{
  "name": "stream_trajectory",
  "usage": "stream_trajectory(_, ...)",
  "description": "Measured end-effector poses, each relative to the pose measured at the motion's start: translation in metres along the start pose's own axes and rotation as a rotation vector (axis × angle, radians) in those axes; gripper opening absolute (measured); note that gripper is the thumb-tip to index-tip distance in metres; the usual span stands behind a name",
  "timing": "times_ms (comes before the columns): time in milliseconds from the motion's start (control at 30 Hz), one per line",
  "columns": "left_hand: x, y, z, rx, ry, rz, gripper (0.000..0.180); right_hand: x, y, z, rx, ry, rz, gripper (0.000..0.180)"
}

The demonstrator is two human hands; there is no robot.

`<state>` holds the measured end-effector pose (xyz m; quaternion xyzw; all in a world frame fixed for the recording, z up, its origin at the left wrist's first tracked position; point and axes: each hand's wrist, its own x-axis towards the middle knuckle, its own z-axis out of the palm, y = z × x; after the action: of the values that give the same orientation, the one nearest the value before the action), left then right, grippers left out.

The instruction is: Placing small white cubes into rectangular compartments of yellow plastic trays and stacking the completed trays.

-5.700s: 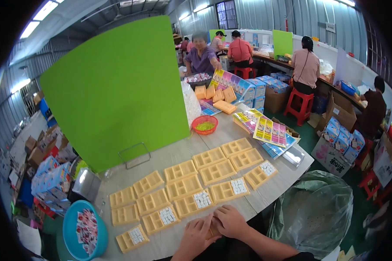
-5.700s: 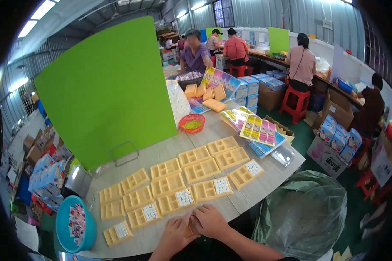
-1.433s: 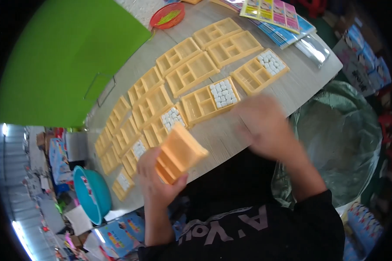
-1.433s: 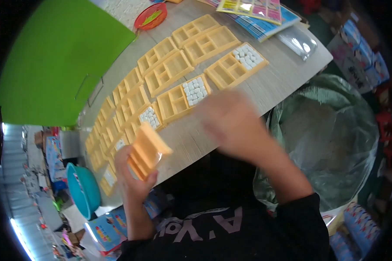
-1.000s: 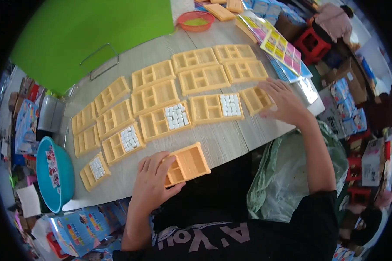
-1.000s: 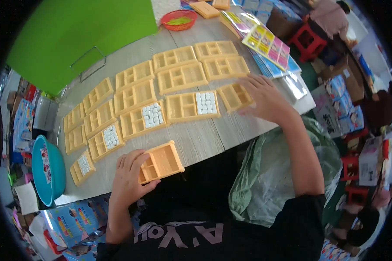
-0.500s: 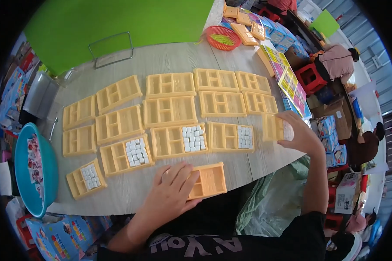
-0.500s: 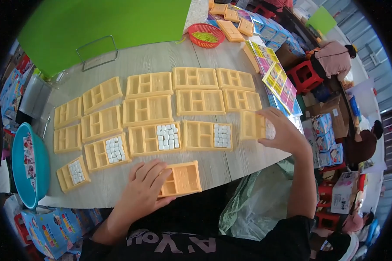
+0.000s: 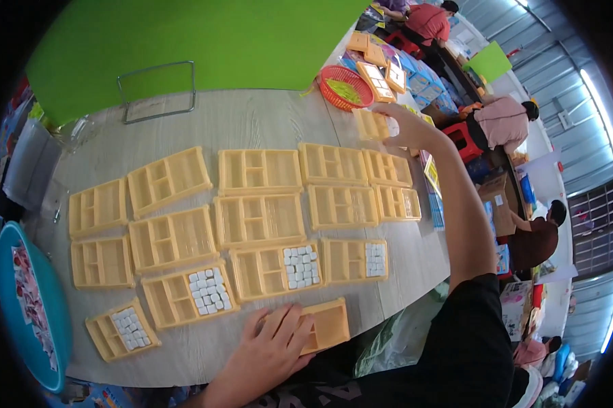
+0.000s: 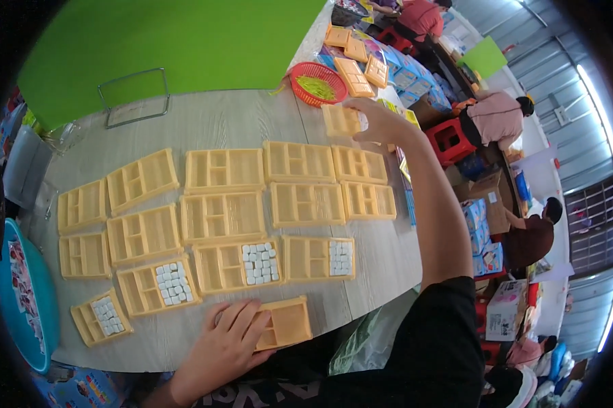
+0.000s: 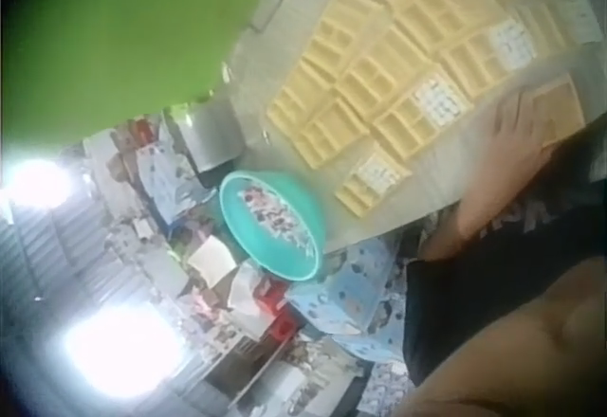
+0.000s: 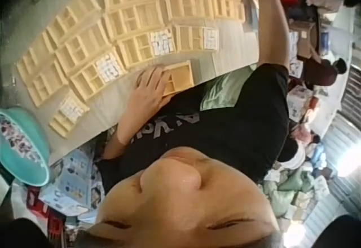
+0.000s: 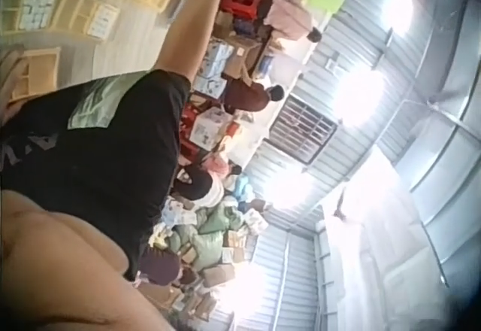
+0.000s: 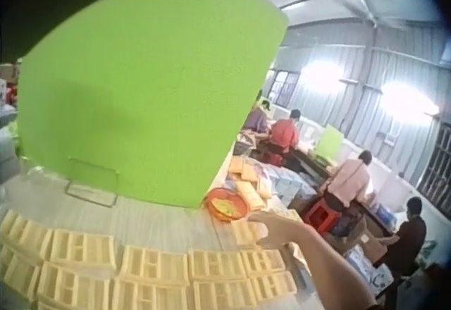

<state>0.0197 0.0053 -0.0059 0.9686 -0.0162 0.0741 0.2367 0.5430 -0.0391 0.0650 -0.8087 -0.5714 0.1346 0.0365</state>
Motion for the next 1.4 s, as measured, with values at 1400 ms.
stream_trajectory(1400,-0.006,0.000,0.005,-0.064,0.120,0.038,0.076,-0.209,-0.133,0.051,0.122,0.186,0.106,0.091)
